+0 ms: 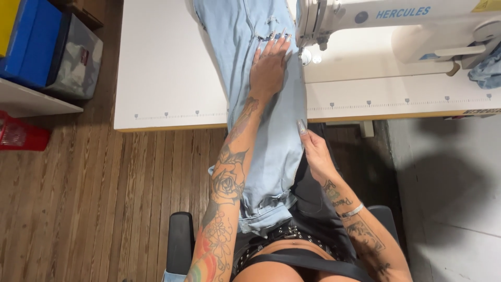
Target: A person is preparing a pair of distressed denim jeans for repair by smoothing the fabric and positioning it under an industrial sewing machine.
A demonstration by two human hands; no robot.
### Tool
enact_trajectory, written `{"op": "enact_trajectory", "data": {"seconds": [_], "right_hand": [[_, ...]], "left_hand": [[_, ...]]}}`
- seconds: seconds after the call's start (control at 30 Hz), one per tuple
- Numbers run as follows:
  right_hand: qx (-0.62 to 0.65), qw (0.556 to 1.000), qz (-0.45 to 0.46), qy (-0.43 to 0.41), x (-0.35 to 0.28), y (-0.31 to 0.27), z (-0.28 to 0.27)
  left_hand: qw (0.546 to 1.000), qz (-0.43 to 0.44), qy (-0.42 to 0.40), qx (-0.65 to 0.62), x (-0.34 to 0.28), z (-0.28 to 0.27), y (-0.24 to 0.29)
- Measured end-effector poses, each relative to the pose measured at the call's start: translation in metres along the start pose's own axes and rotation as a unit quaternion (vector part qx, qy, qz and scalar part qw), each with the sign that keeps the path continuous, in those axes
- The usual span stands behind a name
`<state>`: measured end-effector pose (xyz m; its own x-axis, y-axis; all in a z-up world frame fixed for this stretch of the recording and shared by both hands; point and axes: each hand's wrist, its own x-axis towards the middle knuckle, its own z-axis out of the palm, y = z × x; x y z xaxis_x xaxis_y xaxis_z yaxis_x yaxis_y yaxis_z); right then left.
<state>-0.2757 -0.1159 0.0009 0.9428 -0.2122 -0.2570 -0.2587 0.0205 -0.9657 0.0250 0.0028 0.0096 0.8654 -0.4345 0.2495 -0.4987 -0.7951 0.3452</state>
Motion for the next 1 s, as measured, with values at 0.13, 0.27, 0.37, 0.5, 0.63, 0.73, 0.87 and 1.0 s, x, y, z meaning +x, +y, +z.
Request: {"op": "enact_trajectory", "data": {"seconds": [0.13,0.27,0.37,0.5,0.63,0.73,0.87,1.0], "right_hand": [[0.02,1.0,0.005,0.016,-0.001,0.008,0.004],[0.01,0.999,0.03,0.02,-0.007,0.014,0.003],[0.036,0.999,0.019,-0.014,-0.01,0.014,0.002],[0.009,1.0,0.021,-0.014,-0.019,-0.013,0.007],[0.033,0.999,0.035,-0.003,-0.028,-0.026,0.007],[0.032,0.999,0.036,-0.008,-0.027,-0.024,0.007],[0.017,1.0,0.022,-0.005,-0.02,-0.004,0.003],[0.02,0.999,0.024,-0.008,-0.022,-0.013,0.005]], "left_hand": [[1.0,0.015,-0.004,0.024,-0.01,0.011,-0.004],[0.996,0.029,-0.028,0.078,-0.045,0.001,0.015],[0.993,0.032,-0.042,0.106,-0.051,-0.014,0.017],[0.996,0.031,-0.031,0.084,-0.042,-0.009,0.006],[0.994,0.042,-0.022,0.103,-0.045,-0.003,0.008],[0.994,0.026,-0.035,0.096,-0.046,-0.009,0.01],[0.995,0.028,-0.043,0.09,-0.046,-0.009,0.01],[0.995,0.018,-0.054,0.078,-0.043,-0.008,0.009]]}}
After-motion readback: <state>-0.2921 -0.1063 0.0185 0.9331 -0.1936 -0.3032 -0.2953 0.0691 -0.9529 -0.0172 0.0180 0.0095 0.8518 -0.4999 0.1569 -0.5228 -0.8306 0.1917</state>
